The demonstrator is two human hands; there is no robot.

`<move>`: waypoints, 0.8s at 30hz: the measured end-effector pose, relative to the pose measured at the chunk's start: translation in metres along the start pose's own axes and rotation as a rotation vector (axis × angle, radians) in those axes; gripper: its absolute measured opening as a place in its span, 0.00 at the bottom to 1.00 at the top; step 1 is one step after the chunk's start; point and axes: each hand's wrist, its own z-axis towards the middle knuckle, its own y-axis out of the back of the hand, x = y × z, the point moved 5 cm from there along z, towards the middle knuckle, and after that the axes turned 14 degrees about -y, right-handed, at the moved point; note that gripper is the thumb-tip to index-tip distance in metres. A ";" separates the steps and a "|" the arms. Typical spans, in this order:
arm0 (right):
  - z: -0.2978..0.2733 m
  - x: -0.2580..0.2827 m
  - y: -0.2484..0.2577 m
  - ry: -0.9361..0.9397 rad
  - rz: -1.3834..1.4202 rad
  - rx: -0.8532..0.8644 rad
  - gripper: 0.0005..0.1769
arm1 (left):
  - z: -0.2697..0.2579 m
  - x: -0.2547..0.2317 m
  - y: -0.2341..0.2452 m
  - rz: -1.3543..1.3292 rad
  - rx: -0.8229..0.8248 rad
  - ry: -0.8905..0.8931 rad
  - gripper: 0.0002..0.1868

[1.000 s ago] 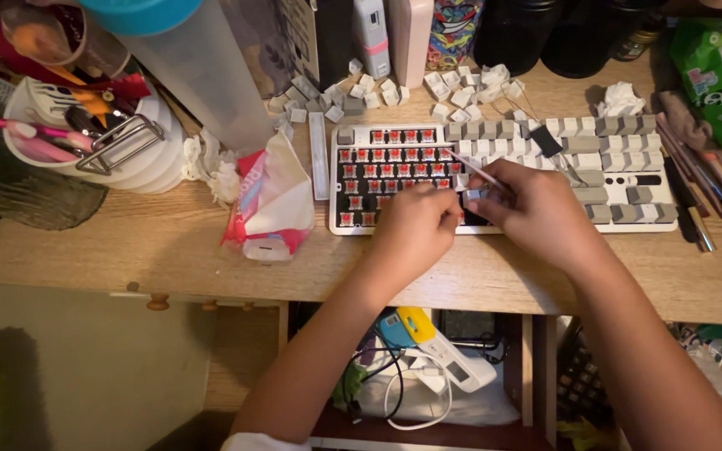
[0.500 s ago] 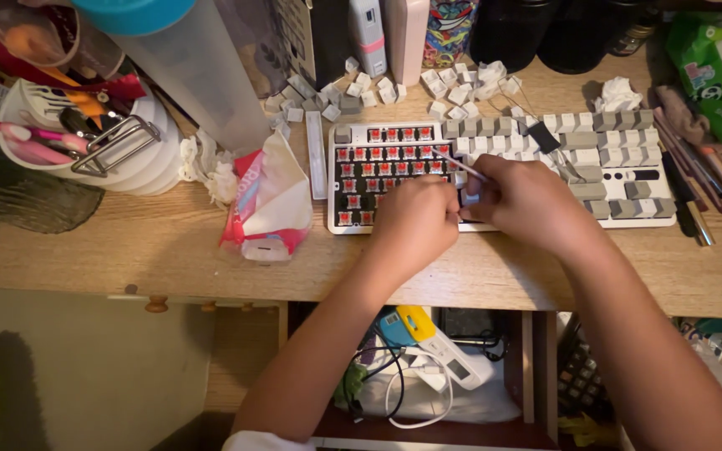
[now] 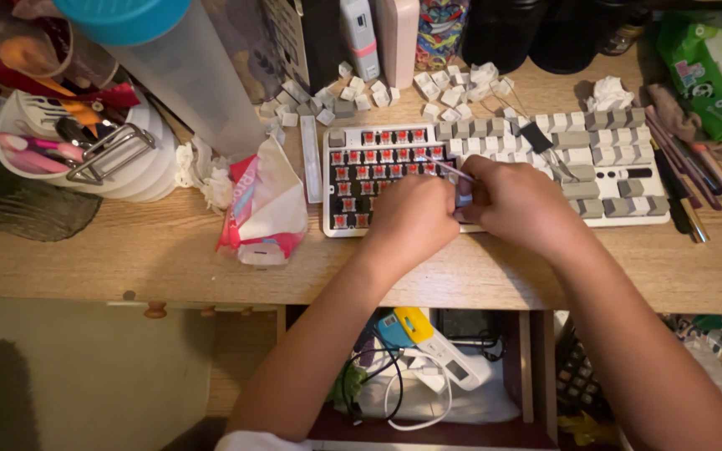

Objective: The person removes keycaps from a keyboard using a wire puller before using a metal tool to pull out the red switches and replace them with white switches by hand.

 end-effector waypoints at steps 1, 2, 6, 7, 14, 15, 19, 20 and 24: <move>-0.001 -0.002 0.000 -0.002 0.034 0.012 0.23 | -0.001 0.001 0.000 -0.049 -0.018 -0.030 0.02; -0.001 -0.003 0.001 0.001 0.068 0.019 0.23 | -0.001 0.004 0.004 -0.092 -0.041 -0.063 0.03; -0.005 -0.014 0.018 0.025 0.305 -0.098 0.16 | -0.008 0.016 0.019 -0.423 -0.174 -0.128 0.05; -0.006 -0.021 0.020 -0.039 0.294 -0.119 0.17 | -0.008 0.016 0.021 -0.359 -0.212 -0.144 0.05; -0.009 -0.028 0.031 0.130 0.192 -0.460 0.14 | 0.003 0.004 0.032 -0.201 -0.378 -0.176 0.09; -0.009 -0.030 0.030 0.108 0.125 -0.513 0.12 | 0.005 0.003 0.034 -0.180 -0.391 -0.164 0.10; -0.013 -0.037 0.028 0.081 -0.034 -0.676 0.07 | 0.007 0.003 0.036 -0.141 -0.381 -0.108 0.10; -0.013 -0.040 0.028 0.090 -0.046 -0.707 0.06 | 0.006 0.002 0.035 -0.130 -0.391 -0.128 0.10; -0.009 -0.050 0.029 0.120 -0.153 -0.792 0.13 | 0.005 0.003 0.024 -0.138 -0.369 -0.190 0.05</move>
